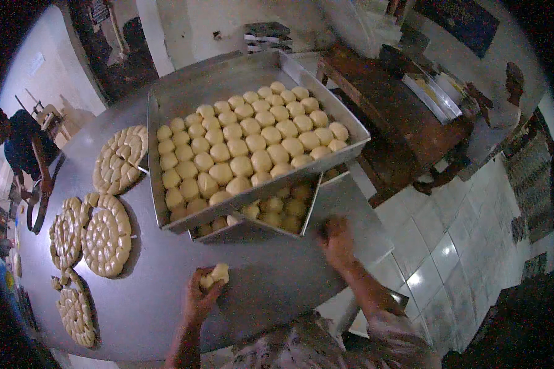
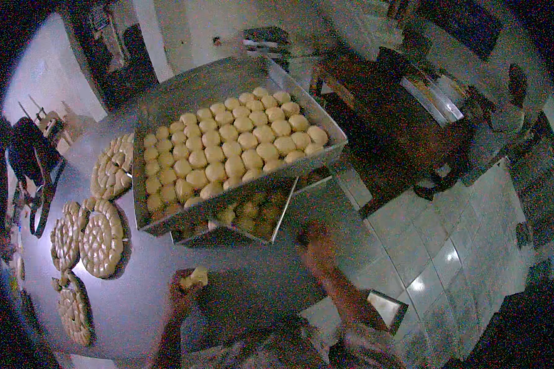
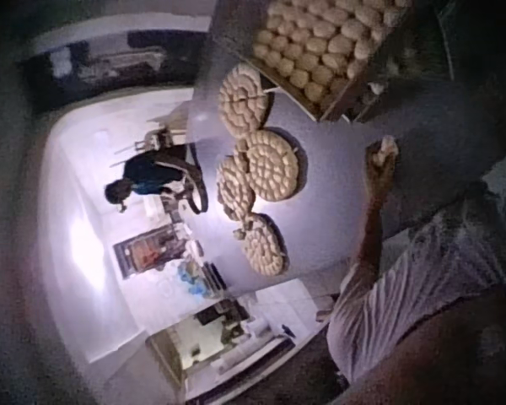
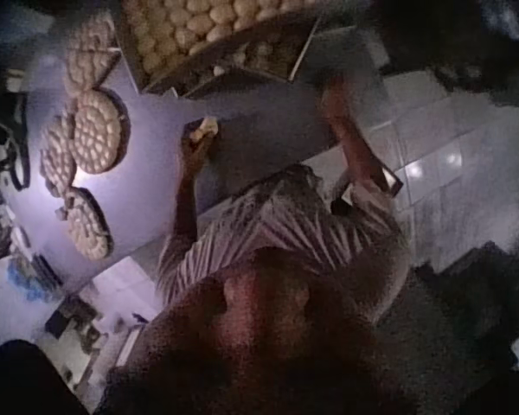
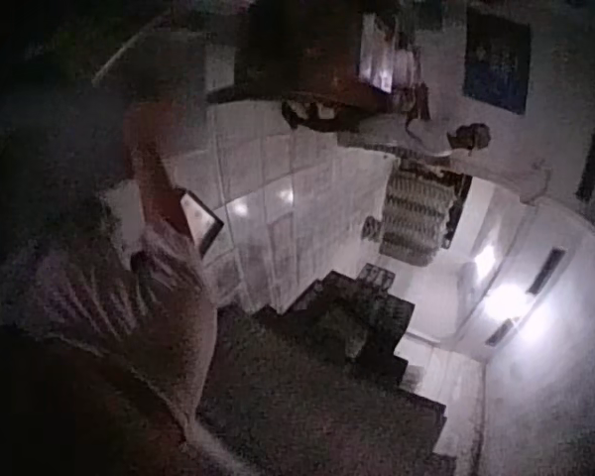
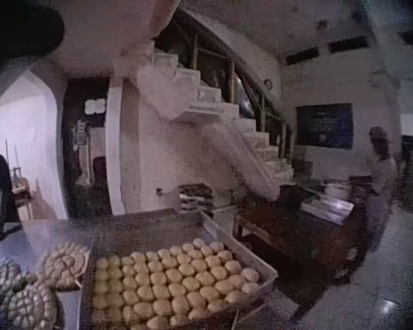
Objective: The person shapes pieces of dough by hand, arranging them onto metal trays and into circular patterns on a large metal workspace.
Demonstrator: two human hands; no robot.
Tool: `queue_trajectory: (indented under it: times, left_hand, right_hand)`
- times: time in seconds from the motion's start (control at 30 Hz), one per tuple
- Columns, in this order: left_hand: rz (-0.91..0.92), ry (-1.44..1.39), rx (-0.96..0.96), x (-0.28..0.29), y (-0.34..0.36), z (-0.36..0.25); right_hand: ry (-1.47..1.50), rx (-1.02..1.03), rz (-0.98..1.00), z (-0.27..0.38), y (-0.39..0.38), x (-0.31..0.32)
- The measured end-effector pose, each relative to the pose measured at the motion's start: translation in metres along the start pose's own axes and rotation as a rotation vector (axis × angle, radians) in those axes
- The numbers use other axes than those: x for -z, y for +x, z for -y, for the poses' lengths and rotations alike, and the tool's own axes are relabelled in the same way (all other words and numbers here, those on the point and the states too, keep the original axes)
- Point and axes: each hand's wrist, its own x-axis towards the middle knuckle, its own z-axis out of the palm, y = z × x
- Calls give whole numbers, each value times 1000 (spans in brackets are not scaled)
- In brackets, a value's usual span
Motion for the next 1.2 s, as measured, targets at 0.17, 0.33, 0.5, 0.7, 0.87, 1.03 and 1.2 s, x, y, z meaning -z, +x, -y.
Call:
queue_trajectory:
  times: [0.17,0.33,0.5,0.7,0.87,1.03,1.2]
  left_hand:
    - [-201,271,-52,-11,7,-10]
    - [-320,501,-313,-14,5,1]
    - [-323,574,-255,-20,12,12]
    - [-355,501,-217,-14,9,-5]
    - [-372,338,-144,-26,4,22]
    - [-357,474,-146,-22,10,0]
    - [-343,578,-132,-17,8,-17]
  right_hand:
    - [417,-182,189,-43,-10,83]
    - [1248,-221,-100,-40,133,167]
    - [612,104,-680,-10,308,209]
    - [-106,248,365,-12,439,108]
    - [113,139,92,-11,465,69]
    - [-80,302,312,-12,450,18]
    - [48,161,506,6,433,34]
